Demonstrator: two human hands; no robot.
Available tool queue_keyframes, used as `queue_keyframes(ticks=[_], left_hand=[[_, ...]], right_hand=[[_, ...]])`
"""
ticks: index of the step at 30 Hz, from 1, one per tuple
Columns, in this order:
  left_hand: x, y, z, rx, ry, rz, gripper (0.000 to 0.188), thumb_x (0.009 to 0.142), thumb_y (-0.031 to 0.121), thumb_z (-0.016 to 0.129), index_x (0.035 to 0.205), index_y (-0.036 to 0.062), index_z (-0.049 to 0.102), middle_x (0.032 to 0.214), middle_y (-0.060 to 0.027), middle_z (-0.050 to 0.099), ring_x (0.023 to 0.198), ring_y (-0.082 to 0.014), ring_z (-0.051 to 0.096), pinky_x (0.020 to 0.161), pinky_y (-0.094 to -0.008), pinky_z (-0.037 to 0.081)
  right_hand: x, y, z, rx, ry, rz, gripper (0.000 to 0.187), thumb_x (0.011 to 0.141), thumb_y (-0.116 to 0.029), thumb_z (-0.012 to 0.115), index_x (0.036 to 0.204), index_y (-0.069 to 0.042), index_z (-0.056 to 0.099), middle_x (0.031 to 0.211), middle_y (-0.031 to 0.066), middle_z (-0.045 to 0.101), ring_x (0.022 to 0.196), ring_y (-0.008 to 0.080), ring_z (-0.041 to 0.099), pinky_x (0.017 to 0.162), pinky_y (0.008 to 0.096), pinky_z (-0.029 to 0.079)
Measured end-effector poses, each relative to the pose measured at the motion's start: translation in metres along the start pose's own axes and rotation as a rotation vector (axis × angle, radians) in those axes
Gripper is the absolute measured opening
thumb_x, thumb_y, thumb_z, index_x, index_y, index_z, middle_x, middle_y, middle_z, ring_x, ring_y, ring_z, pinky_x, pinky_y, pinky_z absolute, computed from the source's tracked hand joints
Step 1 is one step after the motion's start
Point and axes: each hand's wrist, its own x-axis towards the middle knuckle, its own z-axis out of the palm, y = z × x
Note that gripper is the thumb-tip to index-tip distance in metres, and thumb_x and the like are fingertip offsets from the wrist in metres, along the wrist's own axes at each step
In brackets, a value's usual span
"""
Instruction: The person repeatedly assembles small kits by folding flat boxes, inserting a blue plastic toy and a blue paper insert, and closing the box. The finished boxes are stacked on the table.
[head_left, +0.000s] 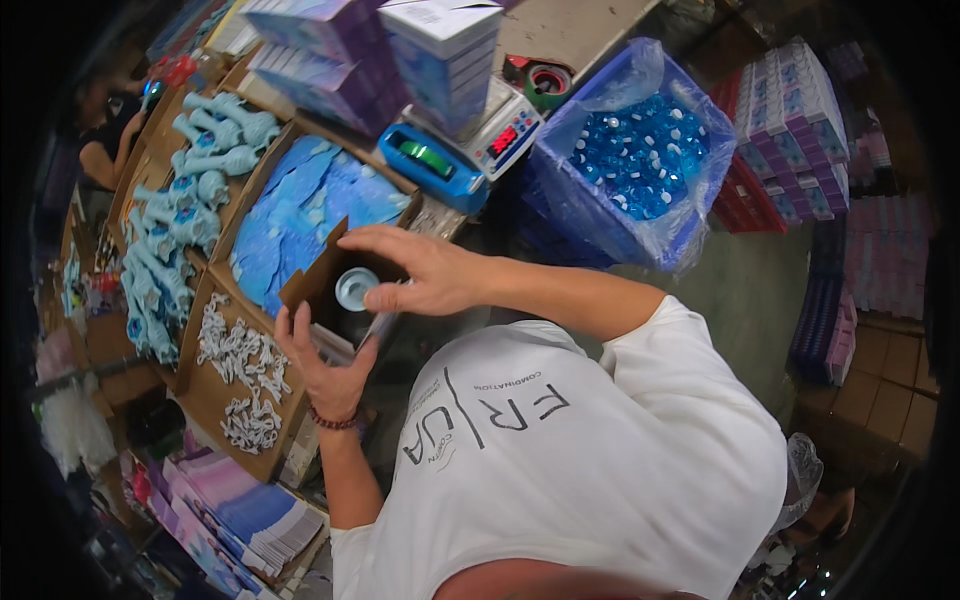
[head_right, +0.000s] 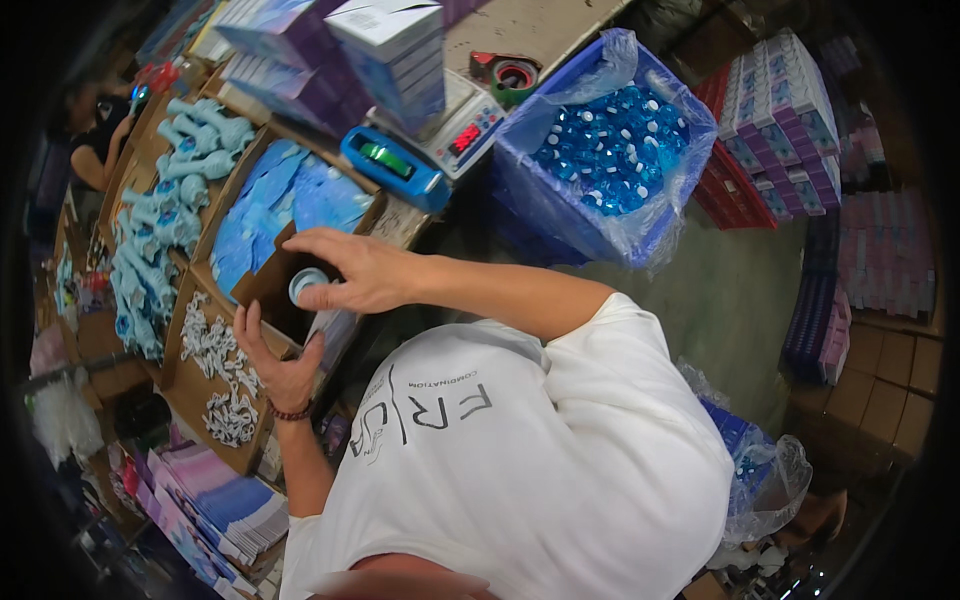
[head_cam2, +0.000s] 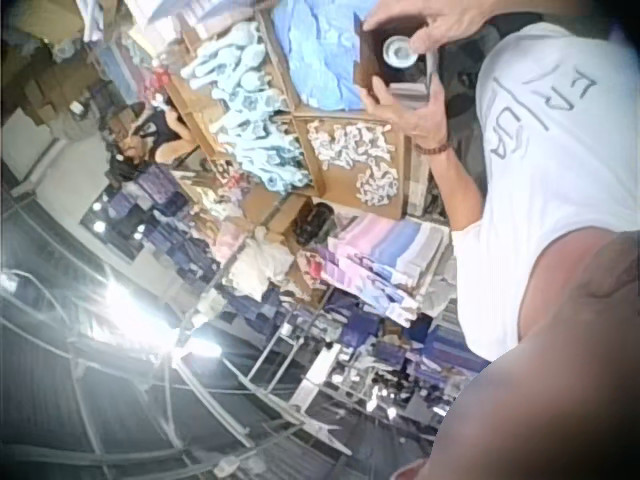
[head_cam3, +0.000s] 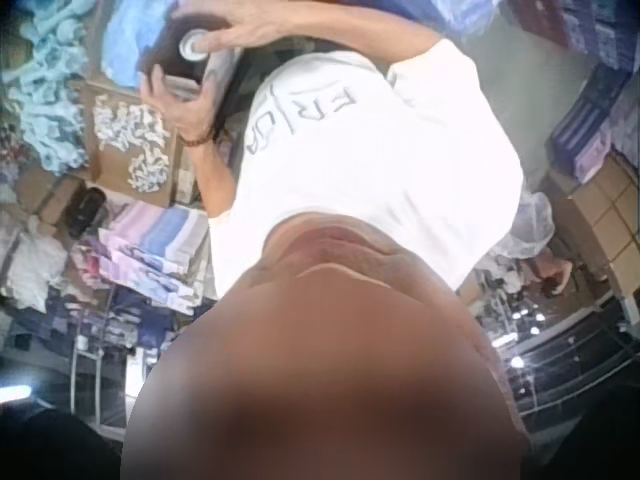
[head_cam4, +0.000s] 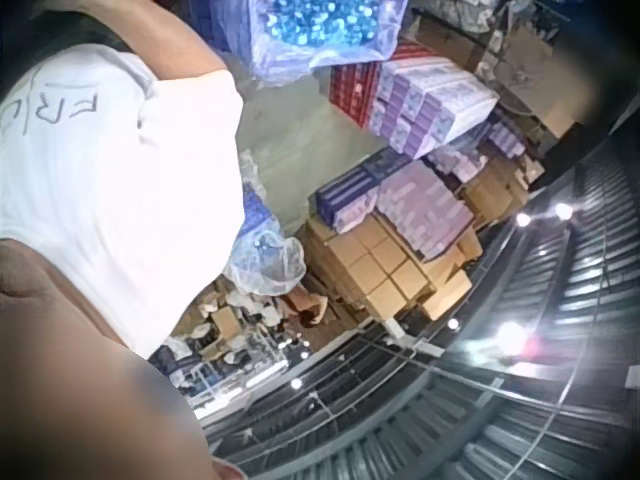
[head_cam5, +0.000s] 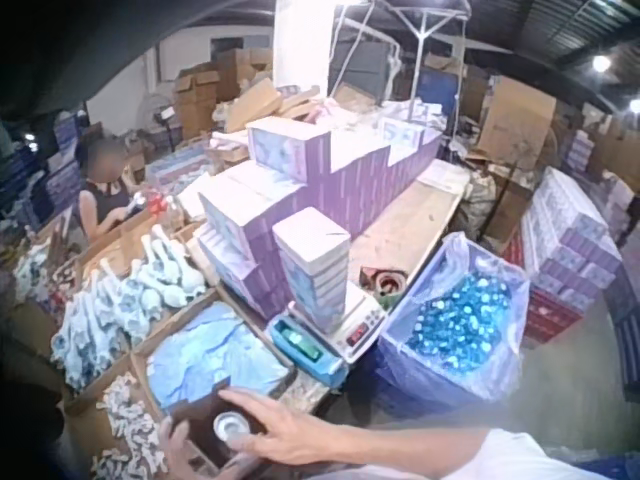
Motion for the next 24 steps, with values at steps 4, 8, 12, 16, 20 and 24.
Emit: queue_keyframes(ticks=[4,8,12,16,20,24], left_hand=[[0.019,0.022,0.016,0.043,-0.082,-0.027,0.074,0.059,0.018,0.087,0.123,0.0056,0.052,0.14,-0.023,0.036,0.129,-0.0397,0.039,0.107,-0.0474,0.033],[0.026,0.028,0.023,0.041,-0.052,-0.09,0.071,0.068,0.039,0.083,0.12,0.0015,0.052,0.143,-0.0225,0.036,0.131,-0.037,0.038,0.11,-0.0453,0.028],[0.025,0.03,0.032,0.133,-0.038,-0.128,0.078,0.074,0.059,0.076,0.12,0.0012,0.052,0.142,-0.0225,0.037,0.131,-0.0359,0.038,0.109,-0.045,0.028],[0.022,0.035,0.033,0.187,-0.058,-0.164,0.075,0.078,0.057,0.074,0.124,0.0026,0.05,0.143,-0.017,0.036,0.128,-0.0311,0.041,0.107,-0.0421,0.03],[0.019,0.039,0.03,0.264,-0.069,-0.197,0.076,0.076,0.058,0.075,0.122,0.0029,0.051,0.142,-0.0181,0.037,0.127,-0.0324,0.041,0.108,-0.0429,0.03],[0.018,0.042,0.029,0.282,-0.059,-0.244,0.077,0.071,0.058,0.078,0.119,0.0037,0.051,0.139,-0.0202,0.037,0.127,-0.0348,0.04,0.108,-0.0448,0.03]], right_hand=[[-0.037,0.055,-0.074,0.165,0.22,0.022,0.043,0.09,-0.028,0.067,0.123,-0.001,0.06,0.114,0.0137,0.065,0.1,0.0209,0.064,0.086,0.0334,0.052],[-0.105,0.151,-0.197,0.194,0.765,0.268,0.018,0.098,-0.017,0.058,0.099,0.0,0.066,0.086,0.006,0.07,0.077,0.012,0.064,0.072,0.0248,0.052],[-0.166,0.266,-0.267,-0.695,0.559,0.728,0.022,0.09,-0.016,0.061,0.11,-0.008,0.065,0.101,0.0081,0.066,0.089,0.0254,0.065,0.077,0.0369,0.054],[-0.194,0.363,-0.271,-1.082,0.077,0.835,0.032,0.09,-0.018,0.051,0.12,-0.012,0.062,0.134,0.0092,0.053,0.109,0.034,0.06,0.081,0.0447,0.056],[-0.186,0.42,-0.267,-1.246,-0.181,0.957,0.035,0.091,-0.017,0.047,0.122,-0.012,0.061,0.134,0.0099,0.051,0.107,0.0364,0.058,0.075,0.0459,0.058],[-0.201,0.434,-0.268,-1.247,-0.078,0.896,0.031,0.091,-0.018,0.049,0.119,-0.016,0.061,0.133,0.0142,0.048,0.107,0.0366,0.057,0.07,0.0456,0.059]])
